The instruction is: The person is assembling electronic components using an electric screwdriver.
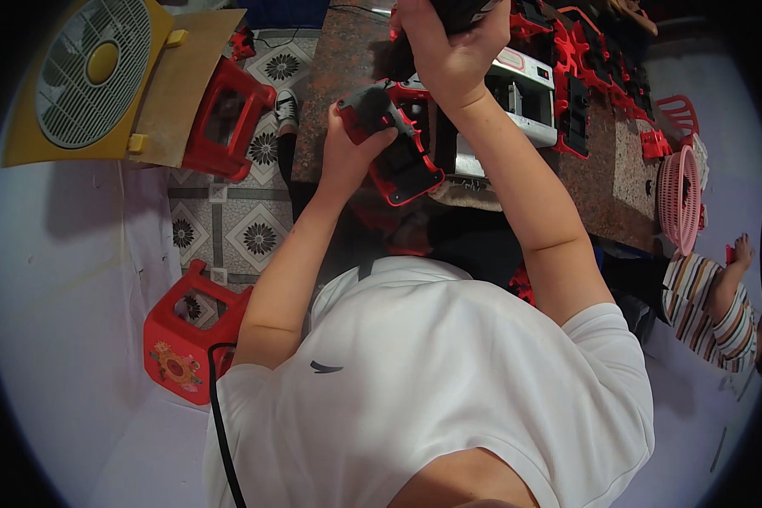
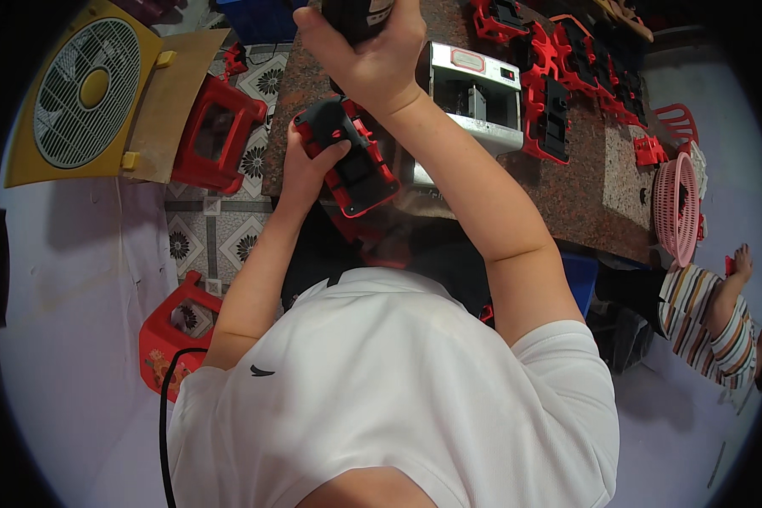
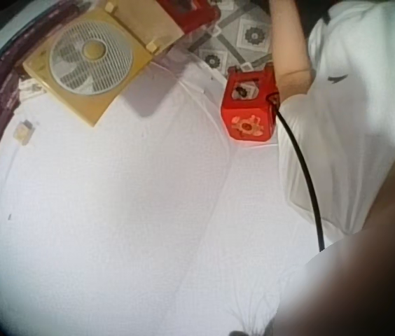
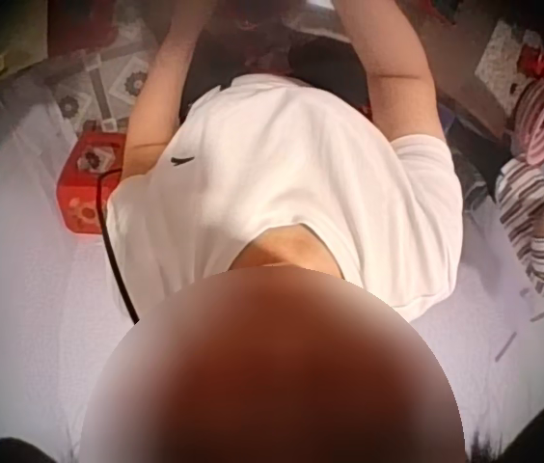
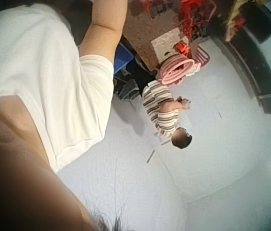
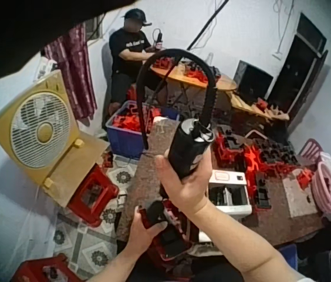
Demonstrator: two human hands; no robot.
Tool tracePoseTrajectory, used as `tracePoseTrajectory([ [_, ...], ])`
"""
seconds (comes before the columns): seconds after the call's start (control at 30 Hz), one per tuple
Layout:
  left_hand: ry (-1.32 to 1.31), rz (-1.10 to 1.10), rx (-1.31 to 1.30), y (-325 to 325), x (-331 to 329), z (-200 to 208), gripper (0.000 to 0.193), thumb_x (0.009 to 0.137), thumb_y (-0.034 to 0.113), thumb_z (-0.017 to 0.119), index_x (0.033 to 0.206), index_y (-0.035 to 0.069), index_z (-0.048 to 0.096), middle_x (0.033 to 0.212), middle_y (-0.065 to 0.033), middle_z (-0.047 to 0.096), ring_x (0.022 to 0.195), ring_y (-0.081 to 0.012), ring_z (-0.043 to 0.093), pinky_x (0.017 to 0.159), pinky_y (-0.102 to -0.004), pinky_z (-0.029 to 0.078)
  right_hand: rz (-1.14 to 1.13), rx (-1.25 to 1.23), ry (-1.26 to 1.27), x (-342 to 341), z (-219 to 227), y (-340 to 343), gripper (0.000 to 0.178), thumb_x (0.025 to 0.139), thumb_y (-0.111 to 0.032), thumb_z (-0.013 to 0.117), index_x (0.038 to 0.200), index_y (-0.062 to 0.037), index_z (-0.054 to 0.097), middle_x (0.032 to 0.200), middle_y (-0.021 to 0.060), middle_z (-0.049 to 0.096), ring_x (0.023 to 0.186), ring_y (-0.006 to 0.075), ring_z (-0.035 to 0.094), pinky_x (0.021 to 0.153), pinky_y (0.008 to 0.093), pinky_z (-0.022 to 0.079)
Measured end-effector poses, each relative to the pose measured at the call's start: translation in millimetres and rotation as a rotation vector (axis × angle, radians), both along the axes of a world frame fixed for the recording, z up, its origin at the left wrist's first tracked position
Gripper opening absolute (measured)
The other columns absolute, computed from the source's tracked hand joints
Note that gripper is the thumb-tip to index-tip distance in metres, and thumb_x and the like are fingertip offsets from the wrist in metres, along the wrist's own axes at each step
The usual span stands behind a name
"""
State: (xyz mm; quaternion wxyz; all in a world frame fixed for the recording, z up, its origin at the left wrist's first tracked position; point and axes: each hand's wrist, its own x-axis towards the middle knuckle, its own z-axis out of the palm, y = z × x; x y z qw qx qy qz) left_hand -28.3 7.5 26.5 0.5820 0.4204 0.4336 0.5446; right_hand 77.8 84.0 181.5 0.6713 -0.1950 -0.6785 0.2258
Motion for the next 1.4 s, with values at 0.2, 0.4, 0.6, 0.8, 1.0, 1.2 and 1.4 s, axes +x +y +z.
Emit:
tracePoseTrajectory([
  [0.2, 0.098, -0.008, 0.012, 4, 4, -6, 0.065, 0.073, 0.012, 0.077, 0.125, 0.002, 0.039, 0.116, -0.0106, 0.059, 0.108, -0.0192, 0.058, 0.095, -0.0333, 0.044, 0.152, 0.111, 0.039, 21, -3, 7, 0.034, 0.086, -0.021, 0.071, 0.105, -0.0038, 0.049, 0.072, 0.0039, 0.057, 0.056, 0.0112, 0.053, 0.052, 0.0249, 0.045],
  [0.4, 0.017, 0.006, -0.024, -2, 1, -2, 0.059, 0.075, 0.011, 0.075, 0.122, 0.002, 0.041, 0.111, -0.0094, 0.057, 0.103, -0.0179, 0.058, 0.092, -0.0322, 0.046, 0.066, -0.416, -0.090, 118, 25, -70, 0.029, 0.084, -0.011, 0.067, 0.104, 0.0011, 0.049, 0.074, 0.0107, 0.061, 0.061, 0.0162, 0.061, 0.054, 0.0275, 0.051],
  [0.6, 0.060, -0.025, -0.003, 1, 6, 3, 0.058, 0.077, 0.015, 0.074, 0.123, 0.003, 0.041, 0.111, -0.0096, 0.057, 0.103, -0.0181, 0.057, 0.091, -0.0318, 0.046, -0.060, -0.233, -0.123, 142, -15, -109, 0.056, 0.083, -0.030, 0.073, 0.119, 0.0010, 0.043, 0.079, 0.0140, 0.061, 0.066, 0.0183, 0.061, 0.059, 0.0288, 0.053],
  [0.8, 0.041, -0.019, -0.010, 2, 10, -2, 0.059, 0.076, 0.014, 0.075, 0.123, 0.002, 0.040, 0.111, -0.0101, 0.057, 0.103, -0.0187, 0.058, 0.091, -0.0317, 0.047, -0.122, -0.247, -0.084, 145, -24, -101, 0.045, 0.085, -0.022, 0.070, 0.116, 0.0002, 0.046, 0.079, 0.0134, 0.062, 0.062, 0.0174, 0.061, 0.057, 0.0285, 0.052],
  [1.0, 0.089, 0.013, 0.044, -1, 6, -3, 0.057, 0.077, 0.016, 0.074, 0.122, 0.003, 0.041, 0.111, -0.0097, 0.057, 0.101, -0.0183, 0.058, 0.090, -0.0315, 0.047, 0.061, -0.343, 0.119, 112, 22, -74, 0.027, 0.089, -0.019, 0.065, 0.102, -0.0018, 0.050, 0.072, 0.0072, 0.061, 0.056, 0.0140, 0.060, 0.051, 0.0272, 0.049],
  [1.2, -0.017, 0.000, -0.009, 3, 10, -4, 0.061, 0.075, 0.010, 0.076, 0.123, 0.001, 0.039, 0.110, -0.0105, 0.060, 0.100, -0.0181, 0.060, 0.089, -0.0319, 0.048, 0.024, 0.032, 0.216, 17, 27, -42, 0.026, 0.091, -0.024, 0.065, 0.097, -0.0035, 0.049, 0.069, 0.0050, 0.059, 0.054, 0.0095, 0.055, 0.048, 0.0232, 0.045],
  [1.4, 0.098, 0.028, -0.033, 0, 8, 5, 0.069, 0.072, 0.013, 0.077, 0.125, 0.000, 0.035, 0.110, -0.0114, 0.060, 0.101, -0.0179, 0.060, 0.091, -0.0328, 0.047, 0.089, -0.012, 0.243, -24, 7, -23, 0.024, 0.088, -0.018, 0.070, 0.085, -0.0054, 0.049, 0.068, 0.0007, 0.057, 0.054, 0.0071, 0.051, 0.049, 0.0219, 0.041],
])
